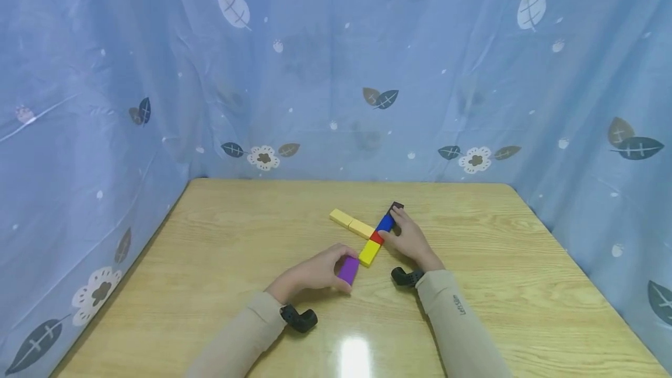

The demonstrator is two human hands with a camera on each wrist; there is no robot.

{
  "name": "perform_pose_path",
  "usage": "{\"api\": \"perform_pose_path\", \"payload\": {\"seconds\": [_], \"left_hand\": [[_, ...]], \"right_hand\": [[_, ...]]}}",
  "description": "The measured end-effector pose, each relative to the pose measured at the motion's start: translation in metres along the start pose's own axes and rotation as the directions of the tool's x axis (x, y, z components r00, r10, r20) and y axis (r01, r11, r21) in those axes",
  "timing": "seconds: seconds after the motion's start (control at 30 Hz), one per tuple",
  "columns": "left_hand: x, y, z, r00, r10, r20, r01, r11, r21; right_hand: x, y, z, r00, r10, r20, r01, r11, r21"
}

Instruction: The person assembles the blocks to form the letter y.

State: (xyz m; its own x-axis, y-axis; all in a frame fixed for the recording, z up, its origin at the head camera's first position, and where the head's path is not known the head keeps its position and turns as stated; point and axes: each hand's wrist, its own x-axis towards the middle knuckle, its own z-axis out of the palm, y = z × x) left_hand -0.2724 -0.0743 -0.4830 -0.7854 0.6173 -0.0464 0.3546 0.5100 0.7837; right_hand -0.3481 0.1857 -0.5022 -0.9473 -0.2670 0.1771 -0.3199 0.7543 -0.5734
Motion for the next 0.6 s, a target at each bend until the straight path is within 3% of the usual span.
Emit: {"api": "perform_pose_path", "payload": {"seconds": [0.4, 0.6], "left_hand": [[-0.0017, -0.0002, 0.0044, 1.000, 0.003, 0.025, -0.003, 1.000, -0.016], [-0.0007, -0.0004, 0.0056, 1.000, 0.005, 0.013, -0.005, 1.000, 0.031]], "right_hand": [[-0.0014, 0.0013, 0.0008, 1.000, 0.011, 0.007, -0.011, 1.000, -0.001], [-0.0010, -0.0014, -0.0026, 1.000, 0.001, 0.001, -0.001, 1.000, 0.010]]}}
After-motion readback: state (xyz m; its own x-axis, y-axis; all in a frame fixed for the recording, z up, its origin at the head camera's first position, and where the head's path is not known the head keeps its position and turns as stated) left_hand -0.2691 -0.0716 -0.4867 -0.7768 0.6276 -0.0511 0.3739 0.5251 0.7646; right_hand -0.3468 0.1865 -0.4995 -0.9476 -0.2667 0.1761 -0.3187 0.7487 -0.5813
